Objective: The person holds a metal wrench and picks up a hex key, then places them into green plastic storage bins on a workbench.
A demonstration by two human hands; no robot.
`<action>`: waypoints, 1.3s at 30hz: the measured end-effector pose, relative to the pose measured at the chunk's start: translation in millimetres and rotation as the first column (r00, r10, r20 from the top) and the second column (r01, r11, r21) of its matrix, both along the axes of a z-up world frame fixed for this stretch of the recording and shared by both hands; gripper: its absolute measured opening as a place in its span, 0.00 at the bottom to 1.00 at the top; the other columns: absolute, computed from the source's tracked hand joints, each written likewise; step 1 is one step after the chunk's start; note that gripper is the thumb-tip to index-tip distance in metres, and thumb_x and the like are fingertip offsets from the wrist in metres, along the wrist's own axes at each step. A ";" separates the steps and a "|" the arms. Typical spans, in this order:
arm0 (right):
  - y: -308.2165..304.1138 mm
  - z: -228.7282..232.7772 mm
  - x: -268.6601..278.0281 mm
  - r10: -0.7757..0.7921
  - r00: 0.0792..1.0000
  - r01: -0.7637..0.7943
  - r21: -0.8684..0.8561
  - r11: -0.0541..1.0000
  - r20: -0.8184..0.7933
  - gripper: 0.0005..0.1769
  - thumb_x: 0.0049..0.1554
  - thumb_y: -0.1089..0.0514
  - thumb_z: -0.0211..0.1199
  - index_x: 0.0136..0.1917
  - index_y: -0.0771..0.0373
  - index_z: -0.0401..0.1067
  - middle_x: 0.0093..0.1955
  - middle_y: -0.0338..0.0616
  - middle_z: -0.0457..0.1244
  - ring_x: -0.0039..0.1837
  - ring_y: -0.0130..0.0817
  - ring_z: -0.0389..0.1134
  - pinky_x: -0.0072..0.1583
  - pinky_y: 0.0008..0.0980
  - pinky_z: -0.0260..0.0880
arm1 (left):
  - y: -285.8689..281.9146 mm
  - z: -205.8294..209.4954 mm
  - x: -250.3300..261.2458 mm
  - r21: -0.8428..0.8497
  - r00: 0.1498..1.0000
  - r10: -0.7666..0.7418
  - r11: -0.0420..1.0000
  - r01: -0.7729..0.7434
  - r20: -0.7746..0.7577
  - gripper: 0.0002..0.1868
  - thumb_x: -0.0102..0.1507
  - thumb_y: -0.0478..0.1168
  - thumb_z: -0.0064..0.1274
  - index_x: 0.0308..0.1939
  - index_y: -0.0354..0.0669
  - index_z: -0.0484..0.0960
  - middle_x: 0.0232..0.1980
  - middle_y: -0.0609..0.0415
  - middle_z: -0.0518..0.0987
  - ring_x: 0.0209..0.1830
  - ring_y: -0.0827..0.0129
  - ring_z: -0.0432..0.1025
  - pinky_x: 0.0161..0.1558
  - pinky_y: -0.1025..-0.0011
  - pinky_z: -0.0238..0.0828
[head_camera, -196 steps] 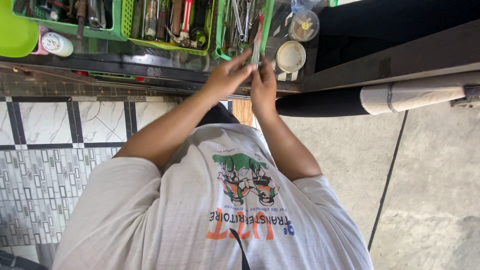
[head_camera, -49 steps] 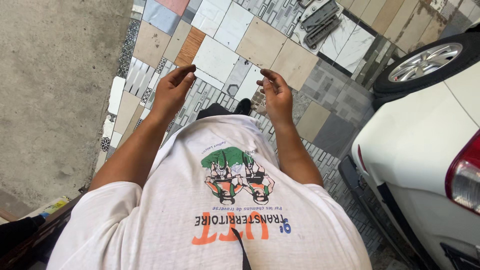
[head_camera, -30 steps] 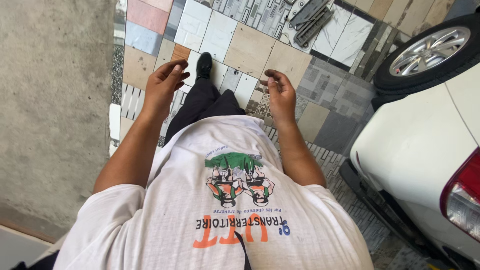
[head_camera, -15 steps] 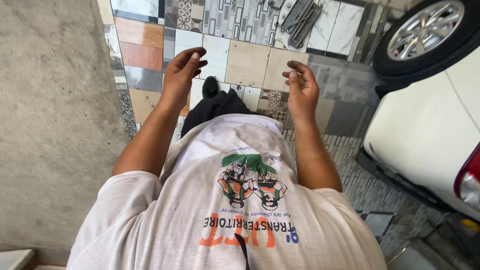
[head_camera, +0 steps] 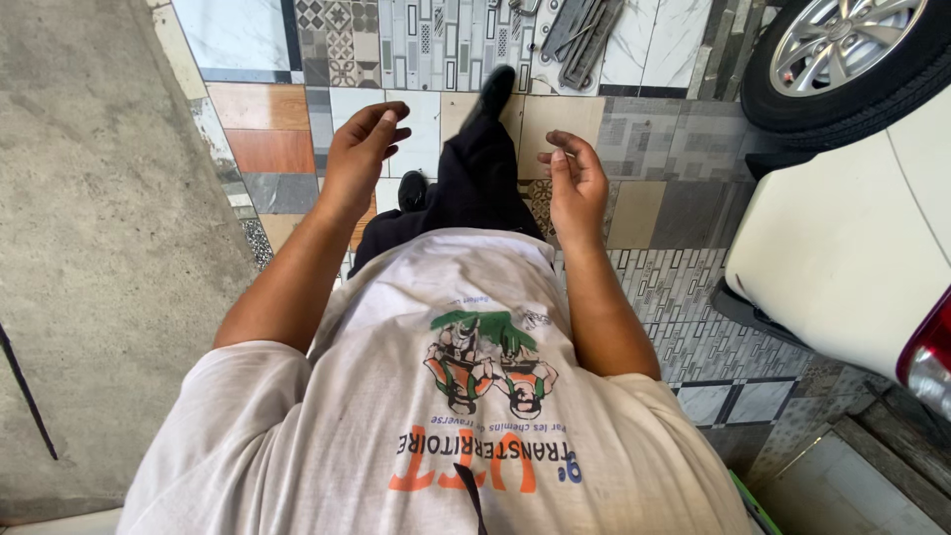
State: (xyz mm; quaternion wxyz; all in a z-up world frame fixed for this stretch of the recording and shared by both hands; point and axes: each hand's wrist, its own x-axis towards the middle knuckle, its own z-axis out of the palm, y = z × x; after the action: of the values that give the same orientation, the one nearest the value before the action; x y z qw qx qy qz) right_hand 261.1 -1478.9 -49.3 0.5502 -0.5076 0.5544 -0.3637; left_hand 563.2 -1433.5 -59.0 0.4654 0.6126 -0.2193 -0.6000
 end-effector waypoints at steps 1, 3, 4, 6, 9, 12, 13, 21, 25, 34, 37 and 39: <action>-18.4 -9.0 -2.5 -0.018 1.000 0.018 0.006 1.000 0.014 0.12 0.67 0.62 0.55 0.63 0.66 0.69 0.61 0.43 0.67 0.57 0.29 0.71 0.56 0.27 0.71 | -14.3 -4.0 -2.5 0.033 1.000 -0.008 0.999 0.008 0.012 0.19 0.70 0.48 0.47 0.59 0.43 0.79 0.60 0.56 0.81 0.56 0.69 0.76 0.56 0.69 0.70; -51.0 -27.2 -5.3 -0.034 0.999 0.033 0.033 0.999 0.033 0.13 0.67 0.61 0.54 0.63 0.66 0.69 0.61 0.42 0.67 0.56 0.28 0.71 0.56 0.27 0.71 | -47.0 -9.8 -3.3 0.031 0.999 -0.011 0.999 0.010 0.030 0.18 0.71 0.48 0.47 0.59 0.42 0.79 0.59 0.56 0.81 0.56 0.69 0.76 0.56 0.70 0.69; -70.9 -36.1 -6.1 -0.040 0.997 0.038 0.026 0.999 0.068 0.12 0.68 0.61 0.54 0.63 0.65 0.69 0.61 0.42 0.68 0.56 0.28 0.71 0.56 0.27 0.70 | -65.3 -10.9 -4.0 0.007 0.999 -0.013 1.000 0.012 0.049 0.18 0.72 0.48 0.47 0.59 0.42 0.79 0.59 0.56 0.81 0.56 0.69 0.76 0.56 0.70 0.69; -112.6 -48.1 -6.1 -0.041 0.993 0.040 0.013 0.999 0.107 0.12 0.68 0.61 0.54 0.63 0.65 0.70 0.61 0.42 0.68 0.55 0.28 0.71 0.56 0.27 0.70 | -98.9 -6.6 -9.6 0.006 0.996 -0.007 1.000 0.006 0.089 0.18 0.71 0.47 0.47 0.59 0.42 0.79 0.58 0.56 0.81 0.56 0.70 0.76 0.56 0.70 0.69; -177.0 -59.5 -3.6 -0.059 0.996 0.055 0.066 0.996 0.068 0.11 0.67 0.59 0.55 0.62 0.64 0.70 0.60 0.41 0.67 0.56 0.27 0.71 0.55 0.27 0.70 | -157.7 -3.0 -20.8 -0.005 0.992 0.002 1.000 -0.001 0.123 0.17 0.71 0.46 0.47 0.59 0.41 0.79 0.57 0.55 0.81 0.55 0.70 0.76 0.55 0.70 0.69; -240.3 -70.9 2.2 0.001 0.995 -0.003 0.027 1.000 0.099 0.12 0.67 0.60 0.55 0.62 0.64 0.70 0.59 0.41 0.68 0.55 0.28 0.71 0.55 0.28 0.70 | -200.3 -8.3 -28.4 -0.065 0.993 0.046 0.997 -0.039 0.113 0.16 0.72 0.44 0.47 0.59 0.38 0.79 0.57 0.53 0.81 0.55 0.70 0.75 0.57 0.71 0.70; -263.3 -74.3 4.4 0.037 0.997 -0.037 -0.001 0.999 0.065 0.12 0.67 0.60 0.56 0.62 0.64 0.71 0.57 0.41 0.69 0.55 0.28 0.71 0.58 0.29 0.72 | -213.1 -11.5 -30.5 -0.131 0.991 0.084 0.989 -0.070 0.102 0.16 0.73 0.42 0.48 0.59 0.36 0.79 0.57 0.52 0.81 0.55 0.69 0.75 0.59 0.71 0.72; -348.0 -86.4 39.6 0.123 0.990 -0.130 -0.102 0.986 -0.070 0.11 0.67 0.62 0.58 0.62 0.65 0.71 0.58 0.44 0.69 0.55 0.28 0.72 0.60 0.29 0.74 | -272.2 -38.3 -12.5 -0.055 0.984 0.114 0.993 -0.107 0.134 0.15 0.72 0.41 0.48 0.57 0.34 0.79 0.54 0.52 0.82 0.52 0.71 0.75 0.57 0.73 0.72; -359.2 -100.3 59.5 0.071 0.996 -0.073 -0.047 0.996 -0.054 0.11 0.67 0.62 0.56 0.63 0.65 0.71 0.58 0.43 0.69 0.55 0.27 0.71 0.59 0.29 0.74 | -297.8 -47.9 8.5 -0.011 0.988 0.080 0.997 -0.079 0.130 0.15 0.72 0.42 0.48 0.56 0.34 0.80 0.52 0.52 0.82 0.49 0.71 0.75 0.55 0.73 0.72; -369.0 -174.0 104.1 0.100 0.981 -0.093 0.048 0.994 -0.168 0.13 0.67 0.61 0.58 0.63 0.64 0.70 0.59 0.44 0.69 0.54 0.28 0.71 0.57 0.28 0.73 | -353.2 -94.5 44.6 0.146 0.980 -0.069 0.988 0.042 0.185 0.14 0.71 0.42 0.47 0.54 0.37 0.81 0.50 0.54 0.82 0.49 0.74 0.75 0.54 0.74 0.72; -369.2 -237.4 118.2 0.090 0.973 -0.072 0.090 0.993 -0.212 0.13 0.65 0.61 0.59 0.63 0.64 0.70 0.59 0.43 0.69 0.52 0.27 0.72 0.56 0.28 0.74 | -367.8 -157.0 59.7 0.018 0.987 -0.044 0.999 0.041 0.154 0.14 0.73 0.41 0.46 0.56 0.36 0.80 0.53 0.54 0.82 0.49 0.73 0.73 0.56 0.73 0.71; -386.7 -292.6 132.3 0.058 0.970 -0.041 0.077 0.996 -0.235 0.14 0.64 0.61 0.60 0.63 0.64 0.71 0.58 0.44 0.70 0.51 0.28 0.71 0.55 0.29 0.73 | -382.0 -207.4 64.7 0.023 0.977 -0.069 0.998 0.066 0.202 0.13 0.73 0.41 0.46 0.55 0.37 0.80 0.51 0.54 0.83 0.48 0.73 0.74 0.53 0.73 0.72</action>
State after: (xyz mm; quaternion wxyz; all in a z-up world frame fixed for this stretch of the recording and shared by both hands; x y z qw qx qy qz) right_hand 393.4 -1865.6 -341.9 0.5070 -0.5410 0.6158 -0.2666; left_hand 627.9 -1815.5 -266.4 0.4151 0.6664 -0.2815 -0.5517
